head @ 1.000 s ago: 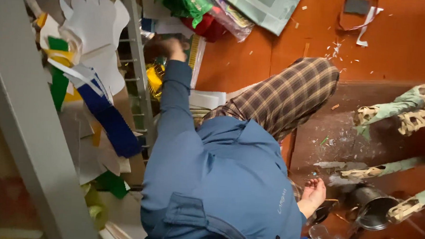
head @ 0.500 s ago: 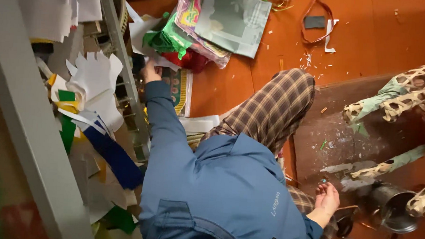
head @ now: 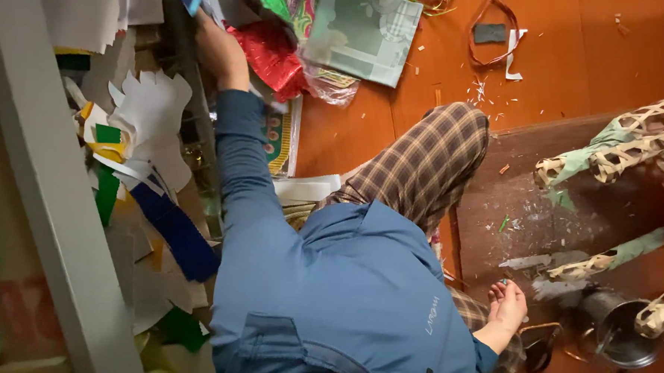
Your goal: Decorating a giraffe-shaped woven frame with paper and glue
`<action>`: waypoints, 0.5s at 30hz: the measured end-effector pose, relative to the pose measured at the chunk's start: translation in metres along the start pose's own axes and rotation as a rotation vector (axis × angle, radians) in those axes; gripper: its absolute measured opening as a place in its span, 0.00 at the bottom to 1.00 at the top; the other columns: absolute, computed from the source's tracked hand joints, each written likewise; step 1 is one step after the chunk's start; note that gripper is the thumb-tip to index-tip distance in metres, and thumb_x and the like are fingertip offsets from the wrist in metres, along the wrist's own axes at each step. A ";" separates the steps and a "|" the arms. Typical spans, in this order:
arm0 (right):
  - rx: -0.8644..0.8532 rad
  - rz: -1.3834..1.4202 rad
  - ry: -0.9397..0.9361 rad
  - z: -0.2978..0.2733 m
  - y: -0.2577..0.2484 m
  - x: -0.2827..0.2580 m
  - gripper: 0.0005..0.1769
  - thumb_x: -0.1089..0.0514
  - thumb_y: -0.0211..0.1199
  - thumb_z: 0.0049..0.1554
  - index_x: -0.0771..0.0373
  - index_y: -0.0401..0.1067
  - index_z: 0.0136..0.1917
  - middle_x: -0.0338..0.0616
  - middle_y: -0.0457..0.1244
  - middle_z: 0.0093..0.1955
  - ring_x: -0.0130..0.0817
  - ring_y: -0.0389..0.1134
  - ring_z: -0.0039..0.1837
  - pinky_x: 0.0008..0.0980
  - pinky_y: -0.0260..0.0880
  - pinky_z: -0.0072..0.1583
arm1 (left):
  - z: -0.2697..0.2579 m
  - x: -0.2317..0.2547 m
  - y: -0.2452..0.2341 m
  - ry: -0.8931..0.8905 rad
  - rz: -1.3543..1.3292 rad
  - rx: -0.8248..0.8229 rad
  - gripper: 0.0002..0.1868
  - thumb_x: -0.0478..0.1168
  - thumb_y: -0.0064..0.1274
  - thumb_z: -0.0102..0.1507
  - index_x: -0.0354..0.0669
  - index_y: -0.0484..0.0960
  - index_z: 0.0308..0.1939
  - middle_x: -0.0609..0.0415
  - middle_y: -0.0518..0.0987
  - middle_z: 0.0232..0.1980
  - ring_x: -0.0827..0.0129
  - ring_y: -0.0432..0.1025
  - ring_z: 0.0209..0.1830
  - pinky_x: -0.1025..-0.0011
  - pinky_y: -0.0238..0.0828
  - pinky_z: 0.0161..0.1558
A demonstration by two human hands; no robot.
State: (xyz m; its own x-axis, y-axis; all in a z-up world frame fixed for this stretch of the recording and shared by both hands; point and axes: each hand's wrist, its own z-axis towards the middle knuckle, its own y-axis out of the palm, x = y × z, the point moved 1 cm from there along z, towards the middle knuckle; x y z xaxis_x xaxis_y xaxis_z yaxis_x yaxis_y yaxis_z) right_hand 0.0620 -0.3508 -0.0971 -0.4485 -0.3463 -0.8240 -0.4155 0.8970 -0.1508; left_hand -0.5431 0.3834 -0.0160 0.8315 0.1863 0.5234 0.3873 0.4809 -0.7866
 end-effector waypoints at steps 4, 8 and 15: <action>-0.002 -0.010 -0.001 0.004 -0.001 0.003 0.13 0.51 0.59 0.76 0.58 0.70 0.68 0.39 0.68 0.53 0.27 0.71 0.51 0.24 0.74 0.50 | 0.043 0.005 -0.025 0.122 0.094 0.158 0.12 0.36 0.52 0.69 0.43 0.77 0.57 0.46 0.88 0.36 0.58 0.85 0.30 0.60 0.84 0.32; -0.002 -0.026 0.001 0.007 0.002 0.005 0.12 0.52 0.59 0.75 0.57 0.70 0.67 0.40 0.68 0.53 0.28 0.72 0.50 0.24 0.74 0.49 | 0.057 0.027 -0.083 0.122 -0.217 0.128 0.35 0.57 0.23 0.76 0.42 0.80 0.31 0.48 0.81 0.27 0.62 0.77 0.21 0.61 0.77 0.28; 0.006 -0.058 0.014 -0.008 0.013 -0.007 0.11 0.52 0.62 0.74 0.56 0.71 0.66 0.40 0.68 0.53 0.29 0.72 0.50 0.25 0.74 0.49 | 0.039 0.082 -0.140 0.203 -0.397 0.004 0.28 0.52 0.25 0.76 0.43 0.80 0.36 0.49 0.81 0.33 0.62 0.78 0.27 0.62 0.78 0.32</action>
State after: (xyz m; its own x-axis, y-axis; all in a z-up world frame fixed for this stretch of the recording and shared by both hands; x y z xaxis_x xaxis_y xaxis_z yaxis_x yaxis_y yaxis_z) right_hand 0.0536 -0.3387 -0.0894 -0.4347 -0.4017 -0.8060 -0.4363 0.8769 -0.2018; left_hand -0.5452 0.3647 0.1498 0.6799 -0.1856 0.7095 0.6916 0.4841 -0.5361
